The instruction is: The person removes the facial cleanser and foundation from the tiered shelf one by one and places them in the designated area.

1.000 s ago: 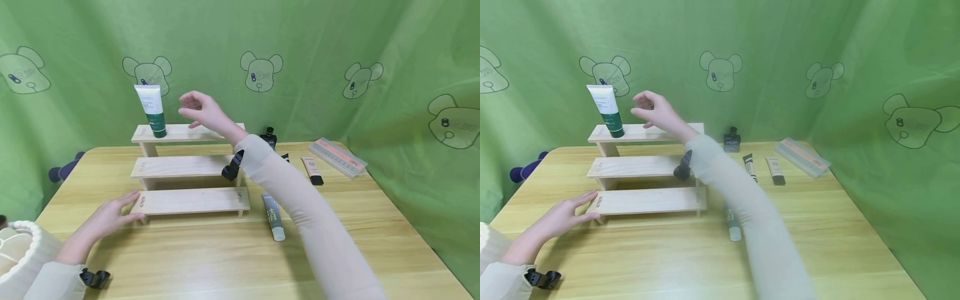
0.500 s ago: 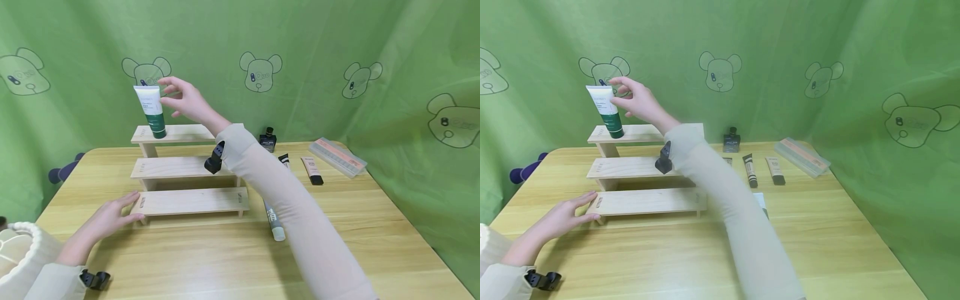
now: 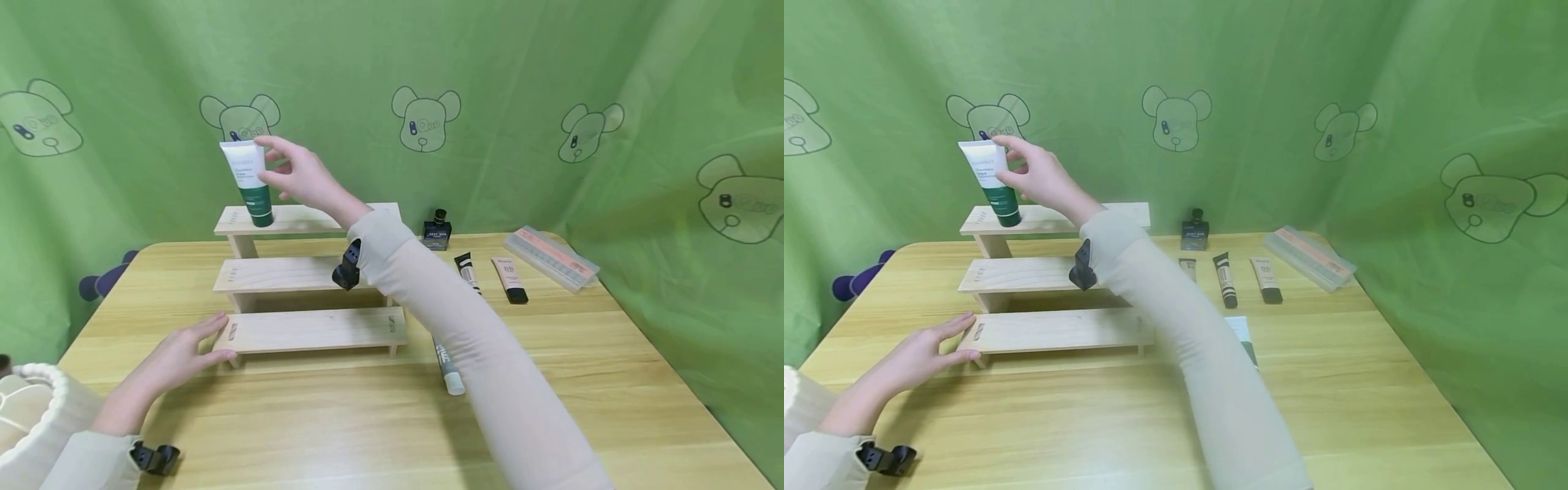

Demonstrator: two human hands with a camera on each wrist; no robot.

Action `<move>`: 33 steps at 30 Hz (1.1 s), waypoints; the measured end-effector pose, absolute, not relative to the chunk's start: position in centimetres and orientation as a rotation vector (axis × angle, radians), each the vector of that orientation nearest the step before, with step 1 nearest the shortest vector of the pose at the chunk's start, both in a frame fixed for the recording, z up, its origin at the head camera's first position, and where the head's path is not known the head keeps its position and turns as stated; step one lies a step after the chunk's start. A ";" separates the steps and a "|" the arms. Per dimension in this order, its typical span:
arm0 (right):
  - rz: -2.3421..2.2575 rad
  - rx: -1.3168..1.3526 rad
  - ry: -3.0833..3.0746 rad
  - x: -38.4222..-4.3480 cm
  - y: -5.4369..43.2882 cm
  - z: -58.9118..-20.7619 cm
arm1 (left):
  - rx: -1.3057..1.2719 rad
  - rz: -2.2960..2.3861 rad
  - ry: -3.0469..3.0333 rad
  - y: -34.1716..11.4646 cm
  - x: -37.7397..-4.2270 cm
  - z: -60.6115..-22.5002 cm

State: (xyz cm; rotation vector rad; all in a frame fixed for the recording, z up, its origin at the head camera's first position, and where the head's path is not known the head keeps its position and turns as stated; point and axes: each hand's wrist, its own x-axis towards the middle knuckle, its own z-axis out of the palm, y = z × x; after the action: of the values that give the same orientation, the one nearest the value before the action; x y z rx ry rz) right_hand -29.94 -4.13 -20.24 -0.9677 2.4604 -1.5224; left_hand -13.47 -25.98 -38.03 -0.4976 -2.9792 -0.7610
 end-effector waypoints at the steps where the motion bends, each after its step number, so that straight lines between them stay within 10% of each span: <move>1: -1.523 -0.969 2.475 -29.9 -4.1 -20.3 | -0.497 -0.758 -2.980 -26.0 -13.5 -38.0; 33: -1.338 -1.057 2.650 -30.3 -4.8 -20.2 | -0.488 -0.754 -2.976 -26.1 -13.4 -38.3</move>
State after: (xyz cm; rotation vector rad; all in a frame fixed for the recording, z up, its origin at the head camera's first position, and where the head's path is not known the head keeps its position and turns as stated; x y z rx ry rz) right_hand -30.28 -4.76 -20.25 -1.0569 2.6499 -1.3383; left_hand -13.39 -26.10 -38.33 -0.4881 -2.9758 -0.7543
